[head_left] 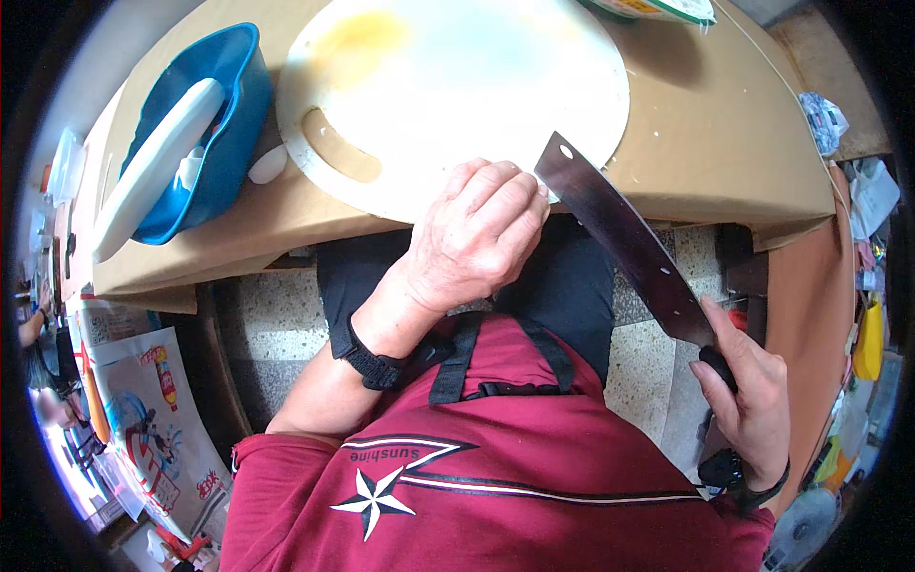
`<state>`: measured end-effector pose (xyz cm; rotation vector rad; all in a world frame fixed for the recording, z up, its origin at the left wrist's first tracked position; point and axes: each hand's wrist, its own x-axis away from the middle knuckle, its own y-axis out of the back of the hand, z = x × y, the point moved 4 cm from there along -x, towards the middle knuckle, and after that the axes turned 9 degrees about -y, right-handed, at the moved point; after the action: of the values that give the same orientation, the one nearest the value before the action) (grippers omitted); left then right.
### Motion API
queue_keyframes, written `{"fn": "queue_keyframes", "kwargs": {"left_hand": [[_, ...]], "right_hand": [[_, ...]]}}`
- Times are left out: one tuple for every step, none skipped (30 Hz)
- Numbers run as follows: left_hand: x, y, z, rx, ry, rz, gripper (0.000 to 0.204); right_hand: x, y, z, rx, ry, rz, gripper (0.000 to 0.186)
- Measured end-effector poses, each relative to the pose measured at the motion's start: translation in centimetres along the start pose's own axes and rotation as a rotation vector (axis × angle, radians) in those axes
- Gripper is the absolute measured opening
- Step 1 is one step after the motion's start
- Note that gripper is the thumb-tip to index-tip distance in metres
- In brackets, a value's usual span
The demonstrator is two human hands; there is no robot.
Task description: Slicing a white radish into pieces on a cutting board using a cleaver.
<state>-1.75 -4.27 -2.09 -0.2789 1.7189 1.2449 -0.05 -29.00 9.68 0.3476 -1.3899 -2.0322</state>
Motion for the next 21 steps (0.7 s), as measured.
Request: {"fn": "queue_keyframes", "kwargs": {"left_hand": [[0.0,0.0,0.0,-0.002,0.000,0.000,0.025],[-0.1,0.0,0.0,0.001,-0.001,0.001,0.025],[0.0,0.1,0.0,0.001,-0.001,0.001,0.025],[0.0,0.1,0.0,0.001,-0.001,0.000,0.025],[0.1,0.1,0.0,0.000,-0.001,0.000,0.025],[0.1,0.1,0.0,0.001,0.001,0.003,0.025],[0.0,0.0,0.0,0.000,0.002,0.007,0.026],[0.0,0.0,0.0,0.000,-0.003,0.005,0.026],[0.0,0.0,0.0,-0.007,-0.001,0.014,0.026],[0.0,0.0,-0.1,-0.015,0.001,0.023,0.026],[0.0,0.0,-0.1,-0.021,-0.003,0.024,0.026],[0.0,0.0,-0.1,-0.022,0.000,0.026,0.026],[0.0,0.0,-0.1,-0.023,0.002,0.029,0.026],[0.0,0.0,-0.2,-0.028,-0.001,0.026,0.026],[0.0,-0.1,-0.2,-0.021,0.003,0.030,0.026],[0.0,-0.1,-0.2,-0.012,0.008,0.034,0.026],[-0.2,0.0,-0.3,-0.007,0.013,0.051,0.027],[-0.2,0.2,-0.3,-0.015,0.011,0.052,0.027],[-0.1,0.2,-0.3,-0.015,0.021,0.069,0.027],[-0.1,0.3,-0.3,-0.015,0.032,0.087,0.027],[-0.2,0.3,-0.4,-0.015,0.027,0.085,0.027]], "right_hand": [[0.0,-0.1,0.1,0.003,0.012,-0.009,0.061],[0.0,-0.1,0.2,0.007,0.024,-0.018,0.061],[0.0,-0.1,0.3,0.007,0.024,-0.017,0.061],[-0.1,-0.1,0.5,0.026,0.010,-0.002,0.061],[-0.1,-0.2,0.7,0.046,-0.003,0.013,0.060],[-0.3,-0.3,0.8,0.046,-0.006,0.010,0.060],[-0.7,-0.5,1.0,0.050,0.005,-0.005,0.060],[-1.0,-0.7,1.1,0.053,0.016,-0.021,0.059],[-1.6,-1.0,1.1,0.051,0.020,-0.025,0.059],[-2.2,-1.3,1.1,0.020,0.021,-0.026,0.059],[-2.5,-1.5,1.1,-0.012,0.022,-0.028,0.059],[-2.5,-1.4,1.1,-0.011,0.026,-0.033,0.059],[-2.5,-1.4,1.0,0.005,0.026,-0.028,0.059],[-2.5,-1.3,0.9,0.021,0.026,-0.022,0.059],[-2.2,-1.1,0.8,0.022,0.032,-0.027,0.059],[-1.6,-0.9,0.6,0.017,0.019,-0.032,0.059],[-1.1,-0.6,0.5,0.013,0.005,-0.037,0.059],[-0.6,-0.3,0.5,0.011,0.012,-0.040,0.059],[-0.2,0.0,0.4,0.020,-0.033,0.004,0.059],[-0.1,0.0,0.2,0.029,-0.077,0.048,0.060],[0.0,0.0,0.0,0.030,-0.079,0.043,0.060]]}}
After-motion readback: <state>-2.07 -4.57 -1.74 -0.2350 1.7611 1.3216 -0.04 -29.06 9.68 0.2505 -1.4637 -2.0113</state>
